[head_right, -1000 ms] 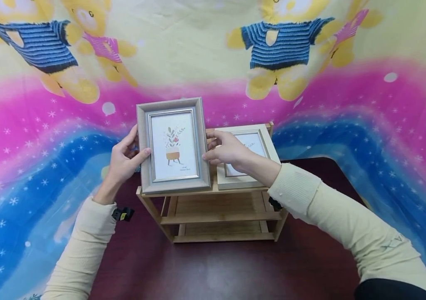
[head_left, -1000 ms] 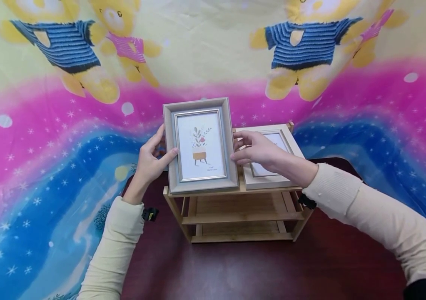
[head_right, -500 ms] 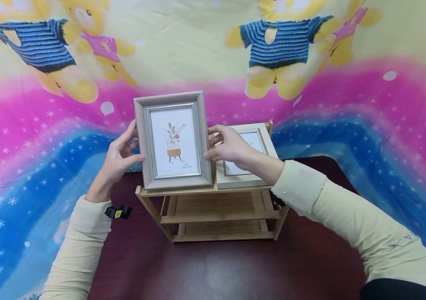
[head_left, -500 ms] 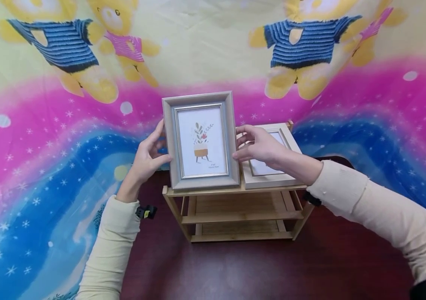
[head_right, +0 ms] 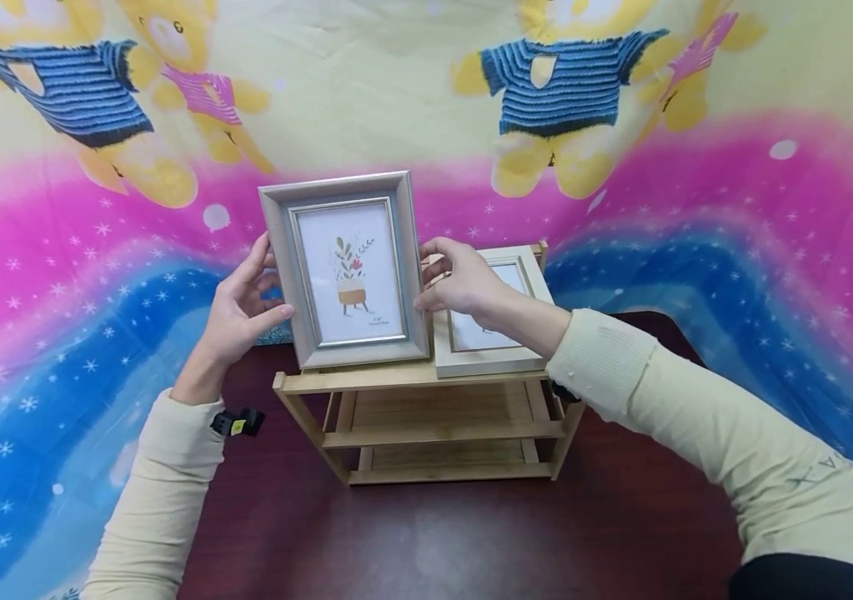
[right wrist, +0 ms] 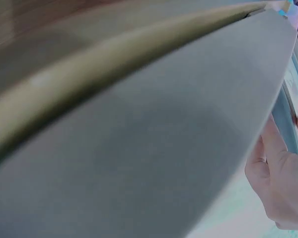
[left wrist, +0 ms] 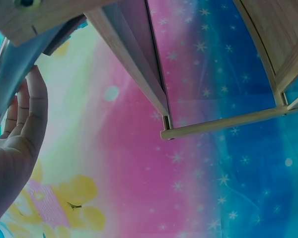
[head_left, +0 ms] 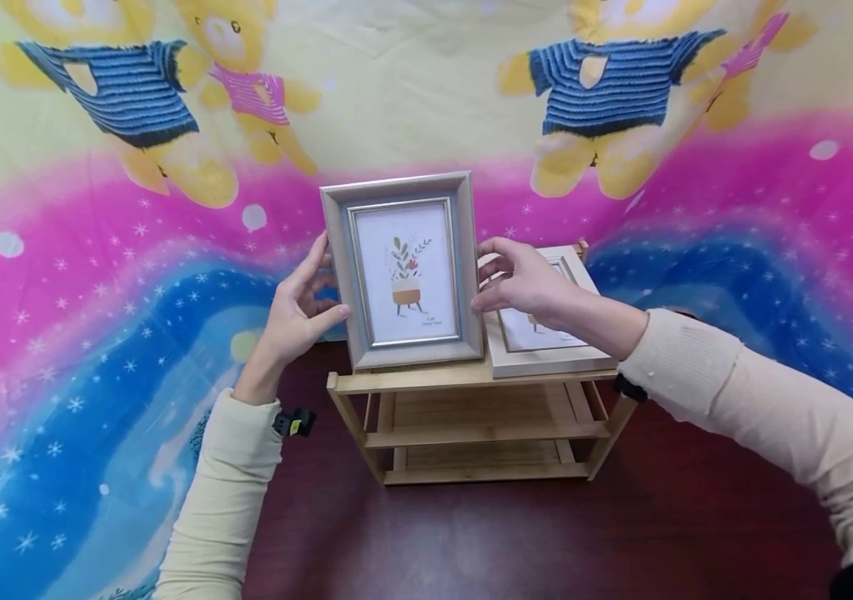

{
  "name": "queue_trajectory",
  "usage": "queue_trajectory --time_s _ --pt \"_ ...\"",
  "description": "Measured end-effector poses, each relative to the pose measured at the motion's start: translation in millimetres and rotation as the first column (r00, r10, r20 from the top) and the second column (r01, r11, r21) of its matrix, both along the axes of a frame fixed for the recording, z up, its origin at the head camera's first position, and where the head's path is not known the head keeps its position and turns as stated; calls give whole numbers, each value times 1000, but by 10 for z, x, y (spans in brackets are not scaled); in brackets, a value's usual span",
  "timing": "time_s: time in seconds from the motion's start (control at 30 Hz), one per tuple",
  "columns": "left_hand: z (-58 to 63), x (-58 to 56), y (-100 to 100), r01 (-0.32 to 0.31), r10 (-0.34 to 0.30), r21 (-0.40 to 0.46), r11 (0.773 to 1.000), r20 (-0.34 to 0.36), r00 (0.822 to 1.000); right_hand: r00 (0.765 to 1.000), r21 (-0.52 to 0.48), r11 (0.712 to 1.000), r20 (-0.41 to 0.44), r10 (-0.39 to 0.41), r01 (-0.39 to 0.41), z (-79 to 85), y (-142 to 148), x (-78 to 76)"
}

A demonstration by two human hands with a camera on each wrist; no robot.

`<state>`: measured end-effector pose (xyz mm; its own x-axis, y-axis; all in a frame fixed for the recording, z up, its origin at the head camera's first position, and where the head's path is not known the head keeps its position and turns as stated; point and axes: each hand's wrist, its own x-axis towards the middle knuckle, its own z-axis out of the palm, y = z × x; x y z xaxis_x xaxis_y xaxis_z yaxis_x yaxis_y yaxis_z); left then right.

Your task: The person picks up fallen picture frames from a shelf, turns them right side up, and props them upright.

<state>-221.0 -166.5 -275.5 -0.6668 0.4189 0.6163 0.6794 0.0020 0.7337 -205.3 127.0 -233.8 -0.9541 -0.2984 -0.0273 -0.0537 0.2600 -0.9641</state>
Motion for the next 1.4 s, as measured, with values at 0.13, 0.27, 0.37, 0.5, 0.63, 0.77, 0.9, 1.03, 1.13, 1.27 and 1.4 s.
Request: queue_trajectory --time_s 0.13,0.27,0.37,0.5,0.63,0.77,0.9,1.03,1.13,1.27,1.4 --pt "5 -5 18 -31 31 -5 1000 -40 999 1000 12 1000 -23 -11 11 13 2 -27" --pt "5 -5 30 -68 67 -14 998 -67 995 1000 -8 1000 -28 -14 14 33 6 -44" --pt "-2 -17 38 -84 82 -20 996 -90 993 999 15 1000 -47 -8 9 51 23 -51" --pt "-20 -22 40 -97 93 -27 995 -119 988 996 76 997 -87 -9 15 93 52 -50" --pt "-24 -6 41 -104 99 -31 994 -138 986 992 44 999 -122 -17 22 203 68 -46" --pt "-25 1 36 -110 104 -30 993 -151 983 986 -100 995 -167 -23 6 371 60 -52" --pt "-27 3 34 -117 111 -31 993 -157 981 973 -164 986 -224 -55 18 511 59 -61" --pt "-29 13 29 -125 117 -37 991 -175 978 968 -137 989 -237 -84 52 588 48 -53" --pt "-35 26 21 -135 126 -36 990 -192 973 968 -126 990 -234 -92 64 611 24 -55" --pt "-47 50 14 -145 136 -28 989 -211 968 968 -138 988 -233 -93 61 618 -5 -84" --pt "-67 81 25 -161 152 -22 987 -236 960 969 -136 990 -237 -70 38 625 -1 -131"
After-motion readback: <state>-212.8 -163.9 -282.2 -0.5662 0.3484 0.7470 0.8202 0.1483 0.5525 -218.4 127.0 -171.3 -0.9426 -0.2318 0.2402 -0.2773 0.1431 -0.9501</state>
